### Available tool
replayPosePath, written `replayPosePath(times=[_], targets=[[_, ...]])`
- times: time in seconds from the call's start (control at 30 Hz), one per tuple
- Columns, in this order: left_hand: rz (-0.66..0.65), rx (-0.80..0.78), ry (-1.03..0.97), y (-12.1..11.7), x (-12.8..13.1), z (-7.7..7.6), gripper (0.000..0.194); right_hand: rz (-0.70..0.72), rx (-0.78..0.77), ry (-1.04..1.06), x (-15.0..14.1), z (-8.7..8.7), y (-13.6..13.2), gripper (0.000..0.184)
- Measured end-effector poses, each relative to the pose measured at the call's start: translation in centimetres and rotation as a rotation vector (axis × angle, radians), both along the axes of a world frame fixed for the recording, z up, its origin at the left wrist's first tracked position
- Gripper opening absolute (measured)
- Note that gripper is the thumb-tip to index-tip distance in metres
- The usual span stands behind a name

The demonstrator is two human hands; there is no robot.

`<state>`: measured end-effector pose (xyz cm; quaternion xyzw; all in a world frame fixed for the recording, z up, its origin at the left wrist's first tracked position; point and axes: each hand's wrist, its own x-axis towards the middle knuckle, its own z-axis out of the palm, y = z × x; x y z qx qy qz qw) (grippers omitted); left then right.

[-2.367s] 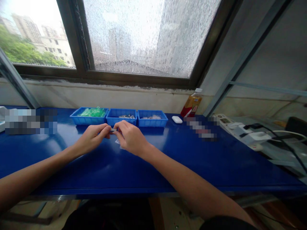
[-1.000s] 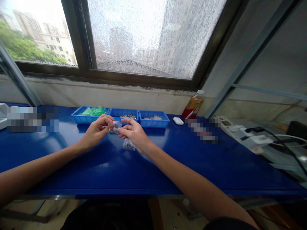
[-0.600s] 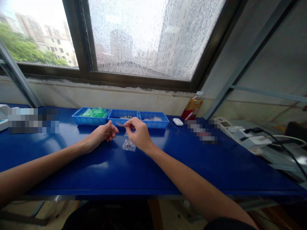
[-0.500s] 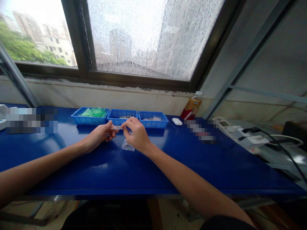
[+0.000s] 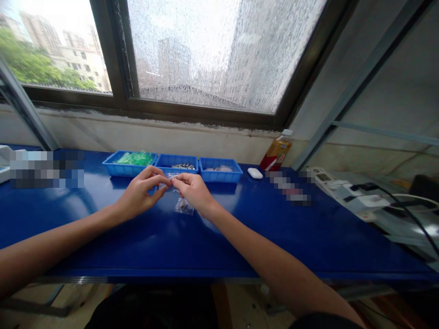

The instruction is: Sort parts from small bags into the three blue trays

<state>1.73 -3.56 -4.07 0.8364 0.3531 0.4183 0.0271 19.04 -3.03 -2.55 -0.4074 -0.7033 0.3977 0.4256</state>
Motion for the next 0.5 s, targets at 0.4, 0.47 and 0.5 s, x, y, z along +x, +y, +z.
replayPosePath(times=[0.4, 0.47, 0.5], targets=[[-0.199, -0.143, 0.290, -0.7, 0.6, -0.3, 0.033, -0.558, 0.772, -0.200, 3.4, 2.3, 2.3, 0.026], [-0.229, -0.142, 0.364, -1.0, 0.8, -0.2, 0.035, -0.603, 0.789, -0.219, 4.0, 2.3, 3.1, 0.028], [-0.238, -0.148, 0.397, -1.1, 0.8, -0.2, 0.034, -0.626, 0.793, -0.244, 4.4, 2.2, 3.5, 0.030]])
